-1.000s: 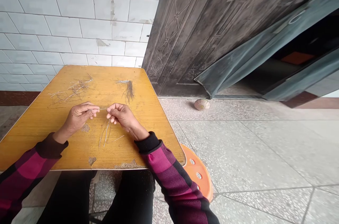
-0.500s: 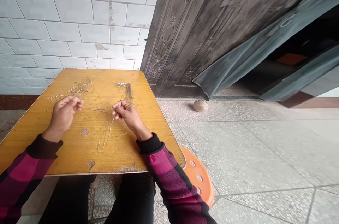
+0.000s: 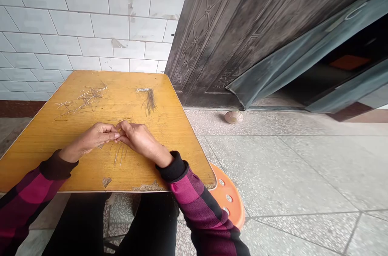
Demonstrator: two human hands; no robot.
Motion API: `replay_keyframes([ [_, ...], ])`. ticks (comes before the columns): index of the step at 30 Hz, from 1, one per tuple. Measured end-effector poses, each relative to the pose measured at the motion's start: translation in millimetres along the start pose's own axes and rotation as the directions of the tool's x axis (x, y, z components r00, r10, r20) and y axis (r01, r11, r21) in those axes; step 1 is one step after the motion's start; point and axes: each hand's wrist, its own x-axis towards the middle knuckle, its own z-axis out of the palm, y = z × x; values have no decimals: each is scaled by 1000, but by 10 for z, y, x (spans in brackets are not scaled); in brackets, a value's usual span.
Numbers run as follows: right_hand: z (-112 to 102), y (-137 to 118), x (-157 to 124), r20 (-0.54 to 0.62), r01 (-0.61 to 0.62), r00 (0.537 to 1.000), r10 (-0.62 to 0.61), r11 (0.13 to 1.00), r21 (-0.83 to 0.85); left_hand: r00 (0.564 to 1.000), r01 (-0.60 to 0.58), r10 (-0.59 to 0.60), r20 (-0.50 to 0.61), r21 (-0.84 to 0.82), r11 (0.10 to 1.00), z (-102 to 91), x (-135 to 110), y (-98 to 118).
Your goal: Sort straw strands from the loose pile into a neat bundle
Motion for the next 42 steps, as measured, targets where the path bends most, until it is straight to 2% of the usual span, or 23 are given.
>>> replay_keyframes([
  [3, 21, -15, -1, -5, 28, 1000, -29, 997, -71, 1000, 8, -7, -23, 61, 998, 4, -5, 10],
  [6, 16, -7, 11, -19, 56, 998, -63, 967, -250, 994, 36, -26, -109, 92, 995, -14, -17, 14],
  [10, -23, 26, 22, -60, 111, 983, -173, 822, -559, 976, 68, -70, -207, -15, 998, -42, -31, 16],
  [13, -35, 44, 15, -87, 105, 974, -211, 755, -647, 980, 118, -138, -146, -139, 983, -18, -27, 15],
  [17, -7, 83, 12, -97, 110, 968, -232, 737, -667, 976, 172, -205, -78, -309, 935, 24, -23, 33],
  [21, -25, 179, 30, -102, 111, 968, -230, 753, -649, 973, 107, -185, -141, -435, 894, -30, -31, 50],
  [24, -101, 269, 38, -119, 104, 966, -231, 764, -637, 974, 74, -169, -149, -497, 865, -107, -36, 31],
  [30, -248, 401, 34, -162, 69, 962, -218, 773, -631, 979, 27, -135, -153, -559, 828, -194, -33, -13],
  [37, -303, 557, 30, -227, 30, 949, -218, 780, -625, 973, -3, -142, -182, -626, 780, -280, -29, 3],
  [42, -352, 680, 14, -266, -32, 949, -169, 787, -616, 969, -40, -126, -213, -638, 769, -357, -35, 19],
])
